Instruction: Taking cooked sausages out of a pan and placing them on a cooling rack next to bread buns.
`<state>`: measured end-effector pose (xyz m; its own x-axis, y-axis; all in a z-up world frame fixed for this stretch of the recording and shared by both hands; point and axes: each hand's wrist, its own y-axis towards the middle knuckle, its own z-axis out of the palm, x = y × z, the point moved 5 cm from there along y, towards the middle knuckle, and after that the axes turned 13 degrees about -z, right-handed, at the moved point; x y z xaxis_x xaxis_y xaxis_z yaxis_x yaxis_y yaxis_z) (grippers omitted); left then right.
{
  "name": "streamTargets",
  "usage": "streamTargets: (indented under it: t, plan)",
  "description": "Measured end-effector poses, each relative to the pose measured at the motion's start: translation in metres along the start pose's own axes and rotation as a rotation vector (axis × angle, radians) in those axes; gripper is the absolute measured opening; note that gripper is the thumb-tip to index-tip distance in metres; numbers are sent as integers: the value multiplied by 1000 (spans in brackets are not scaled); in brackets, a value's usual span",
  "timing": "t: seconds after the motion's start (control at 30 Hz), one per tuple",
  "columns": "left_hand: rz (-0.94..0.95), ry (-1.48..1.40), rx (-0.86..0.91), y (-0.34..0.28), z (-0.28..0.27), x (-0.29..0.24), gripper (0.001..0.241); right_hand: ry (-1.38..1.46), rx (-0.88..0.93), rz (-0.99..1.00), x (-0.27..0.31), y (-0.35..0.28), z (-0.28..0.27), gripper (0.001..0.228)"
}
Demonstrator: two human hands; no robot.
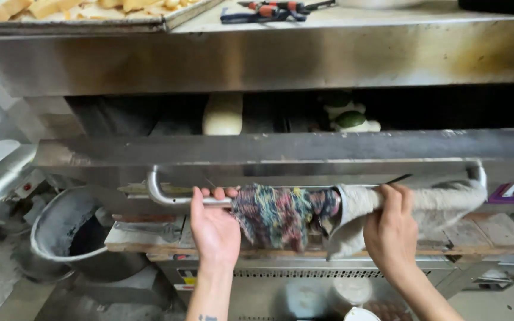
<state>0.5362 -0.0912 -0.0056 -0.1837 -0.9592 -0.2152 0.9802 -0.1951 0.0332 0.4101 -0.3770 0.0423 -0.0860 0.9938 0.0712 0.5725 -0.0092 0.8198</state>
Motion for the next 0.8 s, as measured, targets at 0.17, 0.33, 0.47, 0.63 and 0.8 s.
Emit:
streamTargets:
  t: [0.17, 0.33, 0.47, 0.63, 0.8]
  plan:
    - [18, 20, -44, -19, -13, 3, 19, 42, -2, 51, 3, -25, 2, 50]
    - [29, 9, 3, -26, -16, 4, 20, 6, -34, 39, 3, -37, 5, 51]
    - [-53, -59, 61, -29, -24, 9, 19, 14, -51, -35, 2, -44, 6, 52]
    - [-64, -44, 84, -27, -23, 8, 19, -25, -65, -45, 3, -43, 6, 52]
    - [-78, -40, 81, -10, -6, 4, 20, -30, -63, -54, 8, -11, -1, 54]
